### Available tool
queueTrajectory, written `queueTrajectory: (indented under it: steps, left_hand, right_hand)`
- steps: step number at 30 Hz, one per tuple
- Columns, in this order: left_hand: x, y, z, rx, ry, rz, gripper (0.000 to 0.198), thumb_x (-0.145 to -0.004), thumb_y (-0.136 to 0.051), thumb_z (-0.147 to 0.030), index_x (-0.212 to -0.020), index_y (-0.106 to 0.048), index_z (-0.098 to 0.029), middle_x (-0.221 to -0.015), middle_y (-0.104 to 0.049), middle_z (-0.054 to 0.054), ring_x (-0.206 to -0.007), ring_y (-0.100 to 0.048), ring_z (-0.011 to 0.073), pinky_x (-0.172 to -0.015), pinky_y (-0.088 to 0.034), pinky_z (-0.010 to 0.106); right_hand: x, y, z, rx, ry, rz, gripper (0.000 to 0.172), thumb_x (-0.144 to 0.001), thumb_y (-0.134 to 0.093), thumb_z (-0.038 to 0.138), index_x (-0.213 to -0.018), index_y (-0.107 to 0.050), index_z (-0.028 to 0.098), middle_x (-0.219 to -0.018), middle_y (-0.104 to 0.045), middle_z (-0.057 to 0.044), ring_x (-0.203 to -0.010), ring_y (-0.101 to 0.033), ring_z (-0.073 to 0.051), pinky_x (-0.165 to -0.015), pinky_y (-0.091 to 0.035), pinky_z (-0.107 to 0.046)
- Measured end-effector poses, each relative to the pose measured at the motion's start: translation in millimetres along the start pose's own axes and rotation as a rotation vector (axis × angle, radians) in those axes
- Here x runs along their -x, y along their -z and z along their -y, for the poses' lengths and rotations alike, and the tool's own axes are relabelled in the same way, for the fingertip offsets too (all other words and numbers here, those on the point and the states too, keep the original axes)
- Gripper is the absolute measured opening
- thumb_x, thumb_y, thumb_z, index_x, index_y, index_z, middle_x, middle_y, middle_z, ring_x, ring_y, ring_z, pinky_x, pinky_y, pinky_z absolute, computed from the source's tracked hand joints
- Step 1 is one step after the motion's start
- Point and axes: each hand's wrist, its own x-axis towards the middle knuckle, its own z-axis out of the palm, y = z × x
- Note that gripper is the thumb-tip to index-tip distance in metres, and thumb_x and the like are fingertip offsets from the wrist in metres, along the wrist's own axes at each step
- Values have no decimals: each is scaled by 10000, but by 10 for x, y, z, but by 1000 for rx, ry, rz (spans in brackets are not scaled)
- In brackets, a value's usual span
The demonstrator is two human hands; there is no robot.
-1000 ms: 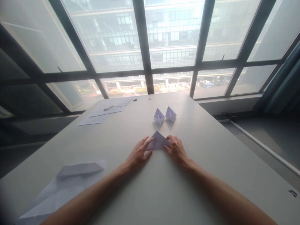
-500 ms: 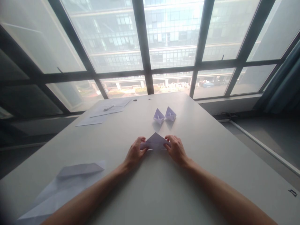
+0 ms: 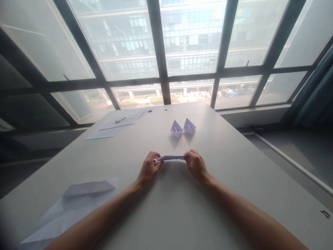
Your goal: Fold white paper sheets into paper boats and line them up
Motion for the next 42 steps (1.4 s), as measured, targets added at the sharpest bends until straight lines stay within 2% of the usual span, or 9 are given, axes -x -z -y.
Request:
queueTrajectory:
  steps: [7,12,15,23,32,39,42]
  left_hand:
    - [1,17,-12,-19,-40,24,69,-865,-603,-155,-903,-623,-209,-1043,-578,46,-964,-600,204,-866,-531,350]
    - [5,-6,41,13,-19,6,37,-868,-623,-190,-898,-642,-200,-1139,-509,69,-980,-595,203,-877,-550,372]
    - [16,-13,48,19,-25,0,20,-867,-631,-191,-867,-647,-202,-1106,-495,65,-1011,-579,206,-866,-559,359]
    - [10,-11,12,-18,-49,59,79,-881,-593,-174,-817,-627,-204,-905,-562,33,-881,-596,188,-795,-527,313]
    - [12,5,4,-149,-107,96,92,-886,-572,-155,-855,-627,-222,-906,-646,43,-923,-599,230,-819,-484,340]
    - [0,-18,30,-67,-134,53,108,-881,-564,-115,-832,-602,-203,-852,-634,28,-842,-602,203,-779,-476,317]
    - [1,-19,23,-18,-125,18,99,-904,-554,-130,-876,-617,-201,-900,-612,29,-816,-607,179,-741,-491,291]
  right_hand:
    - [-8,-8,-2,-15,-33,-13,194,-934,-505,276,-812,-642,210,-843,-651,-43,-768,-603,-198,-734,-474,-311]
    - [-8,-19,-22,-15,-42,-8,194,-921,-514,275,-802,-651,207,-824,-660,-46,-745,-606,-199,-718,-480,-316]
    - [-6,-25,-38,-20,-44,-5,187,-917,-518,274,-798,-648,209,-821,-660,-44,-742,-604,-200,-716,-479,-319]
    - [-10,-29,-33,-26,-48,5,178,-908,-528,275,-780,-632,209,-806,-648,-33,-732,-595,-192,-695,-453,-307]
    - [-1,-37,-38,-29,-40,11,157,-900,-535,249,-798,-646,203,-817,-660,-42,-732,-592,-190,-702,-458,-298]
    - [-5,-37,-45,-51,-30,22,167,-904,-537,252,-781,-635,198,-799,-642,-32,-722,-578,-183,-689,-436,-290]
    - [-8,-33,-40,-58,-28,23,175,-909,-530,259,-775,-626,201,-796,-637,-29,-728,-578,-185,-694,-431,-295]
